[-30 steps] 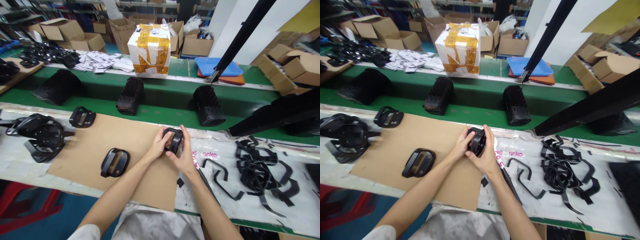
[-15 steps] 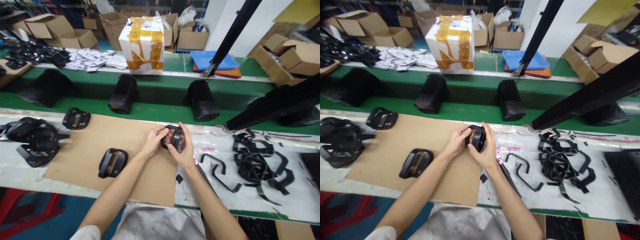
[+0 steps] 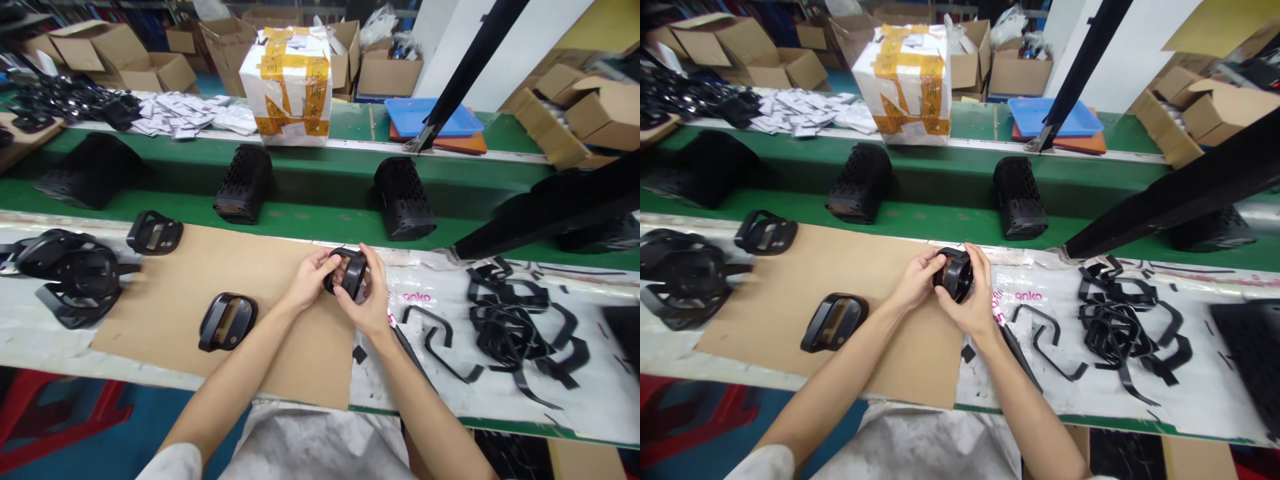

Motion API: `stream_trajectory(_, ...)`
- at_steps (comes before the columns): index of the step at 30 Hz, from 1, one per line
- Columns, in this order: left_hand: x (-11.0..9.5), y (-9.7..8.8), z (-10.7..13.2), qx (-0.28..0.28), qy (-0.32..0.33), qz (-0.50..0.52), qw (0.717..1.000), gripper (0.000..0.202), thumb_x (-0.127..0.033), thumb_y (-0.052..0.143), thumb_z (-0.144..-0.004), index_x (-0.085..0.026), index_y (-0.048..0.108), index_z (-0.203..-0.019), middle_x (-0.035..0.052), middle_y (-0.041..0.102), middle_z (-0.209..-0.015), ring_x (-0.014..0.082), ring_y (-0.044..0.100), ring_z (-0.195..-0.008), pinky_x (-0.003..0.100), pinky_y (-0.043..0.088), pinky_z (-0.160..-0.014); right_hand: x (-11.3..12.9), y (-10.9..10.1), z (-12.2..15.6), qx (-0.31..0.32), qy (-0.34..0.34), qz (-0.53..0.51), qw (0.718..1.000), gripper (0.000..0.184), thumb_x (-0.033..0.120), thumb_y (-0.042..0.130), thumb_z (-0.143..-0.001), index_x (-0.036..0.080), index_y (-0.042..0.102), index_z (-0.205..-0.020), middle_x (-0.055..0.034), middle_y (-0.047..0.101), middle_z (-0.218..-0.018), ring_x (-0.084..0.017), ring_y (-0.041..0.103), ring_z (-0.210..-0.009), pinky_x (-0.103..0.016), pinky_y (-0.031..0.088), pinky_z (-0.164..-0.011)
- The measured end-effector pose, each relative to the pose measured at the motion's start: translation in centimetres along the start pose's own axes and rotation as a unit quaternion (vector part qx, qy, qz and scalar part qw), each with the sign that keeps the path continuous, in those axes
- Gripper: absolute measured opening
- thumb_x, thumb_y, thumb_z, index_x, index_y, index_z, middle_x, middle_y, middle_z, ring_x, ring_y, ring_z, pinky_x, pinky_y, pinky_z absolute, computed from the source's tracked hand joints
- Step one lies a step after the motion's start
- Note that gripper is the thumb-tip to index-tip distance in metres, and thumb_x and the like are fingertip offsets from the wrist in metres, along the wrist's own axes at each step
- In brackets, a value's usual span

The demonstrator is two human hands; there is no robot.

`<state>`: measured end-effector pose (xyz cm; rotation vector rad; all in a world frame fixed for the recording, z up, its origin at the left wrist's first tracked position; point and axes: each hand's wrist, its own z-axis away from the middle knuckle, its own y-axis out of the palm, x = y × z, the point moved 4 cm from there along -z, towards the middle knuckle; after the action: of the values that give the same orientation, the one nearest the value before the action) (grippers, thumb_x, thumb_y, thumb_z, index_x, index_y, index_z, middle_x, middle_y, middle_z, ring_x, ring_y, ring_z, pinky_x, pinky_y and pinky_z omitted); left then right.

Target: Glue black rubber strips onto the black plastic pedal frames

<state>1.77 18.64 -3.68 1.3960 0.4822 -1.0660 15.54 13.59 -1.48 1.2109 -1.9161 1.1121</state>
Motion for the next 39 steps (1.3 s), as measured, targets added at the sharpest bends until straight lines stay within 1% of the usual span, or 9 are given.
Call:
stream_trajectory(4,0.2,0.3,0.1,-0.004,-0.005,0.014,1.0,0.049,-0.05,0.096,-0.072,-0.014,0.074,-0.098,0.0035,0.075,-0.084,0.0127,0.066,-0.069,0.023,0.052,-0.069,0.4,0.1,0.1,-0.018,-0.017,0.011,1.0,0.079,0.038,0.076,-0.088,0.026,0.043,-0.159,-0.0155,0.048,-0.155,-0.038,0.046,-0.147,-0.064,0.042,-0.122)
stream_trajectory(9,0.5,0.4,0.1,-0.023,0.015,0.01,1.0,0.049,-0.048,0.097,-0.072,-0.014,0.073,-0.099,0.0047,0.077,-0.093,0.0149,0.07,-0.079,0.025,0.054,-0.078,0.7,0.2,0.3,-0.033,-0.029,0.023,0.999,0.077,0.039,0.076,-0.089,0.025,0.043,-0.158,-0.0165,0.049,-0.153,-0.037,0.047,-0.146,-0.064,0.042,-0.122)
stream_trajectory(11,0.4,0.5,0.2,-0.017,0.005,0.012,1.0,0.05,-0.049,0.096,-0.073,-0.014,0.071,-0.1,0.0037,0.075,-0.089,0.0142,0.068,-0.075,0.025,0.053,-0.074,0.7,0.2,0.2,-0.03,-0.028,0.016,0.999,0.076,0.039,0.076,-0.089,0.025,0.045,-0.157,-0.016,0.05,-0.153,-0.037,0.048,-0.146,-0.063,0.042,-0.122)
stream_trajectory(15,0.1,0.7,0.4,0.01,-0.021,0.027,0.999,0.049,-0.049,0.094,-0.076,-0.016,0.066,-0.098,-0.0028,0.064,-0.072,0.0096,0.056,-0.058,0.023,0.046,-0.06,0.5,0.0,0.0,-0.026,-0.037,-0.011,0.999,0.074,0.04,0.075,-0.09,0.025,0.048,-0.157,-0.0143,0.052,-0.154,-0.037,0.048,-0.146,-0.062,0.04,-0.124)
stream_trajectory(21,-0.5,1.0,0.8,0.008,0.02,0.006,1.0,0.045,-0.05,0.089,-0.083,-0.018,0.063,-0.099,-0.0036,0.06,-0.074,0.0098,0.056,-0.062,0.022,0.048,-0.062,0.3,-0.1,0.0,-0.035,-0.051,-0.017,0.998,0.072,0.045,0.073,-0.092,0.025,0.049,-0.156,-0.0143,0.053,-0.154,-0.037,0.048,-0.147,-0.062,0.04,-0.124)
stream_trajectory(26,-1.0,1.2,0.8,0.054,-0.061,0.083,0.993,0.042,-0.046,0.089,-0.08,-0.018,0.059,-0.089,-0.004,0.055,-0.069,0.0092,0.05,-0.054,0.021,0.043,-0.053,0.4,-0.2,-0.1,-0.024,-0.056,-0.027,0.998,0.072,0.051,0.072,-0.093,0.025,0.049,-0.156,-0.0145,0.054,-0.154,-0.038,0.048,-0.147,-0.062,0.04,-0.123)
stream_trajectory(30,-0.9,0.8,0.6,0.074,-0.13,0.121,0.981,0.043,-0.056,0.076,-0.09,-0.016,0.063,-0.082,-0.0004,0.054,-0.067,0.0118,0.052,-0.055,0.025,0.048,-0.057,0.2,-0.3,-0.2,-0.01,-0.039,-0.047,0.998,0.073,0.059,0.069,-0.094,0.024,0.049,-0.156,-0.015,0.054,-0.153,-0.039,0.051,-0.144,-0.062,0.042,-0.122)
stream_trajectory(33,-0.5,0.6,0.6,0.073,-0.185,0.145,0.969,0.044,-0.053,0.068,-0.097,-0.016,0.062,-0.076,0.0002,0.05,-0.065,0.0126,0.051,-0.056,0.025,0.049,-0.059,0.1,-0.2,-0.2,0.013,-0.018,-0.065,0.998,0.078,0.067,0.065,-0.094,0.023,0.048,-0.156,-0.0164,0.054,-0.153,-0.039,0.053,-0.143,-0.062,0.044,-0.12)
stream_trajectory(39,-0.5,0.5,0.9,0.092,-0.209,0.194,0.954,0.038,-0.045,0.068,-0.099,-0.016,0.062,-0.076,0.0005,0.049,-0.07,0.0121,0.049,-0.057,0.025,0.05,-0.06,-0.1,-0.2,-0.1,0.031,-0.002,-0.119,0.992,0.078,0.067,0.07,-0.093,0.025,0.05,-0.156,-0.015,0.055,-0.154,-0.039,0.054,-0.142,-0.062,0.042,-0.122)
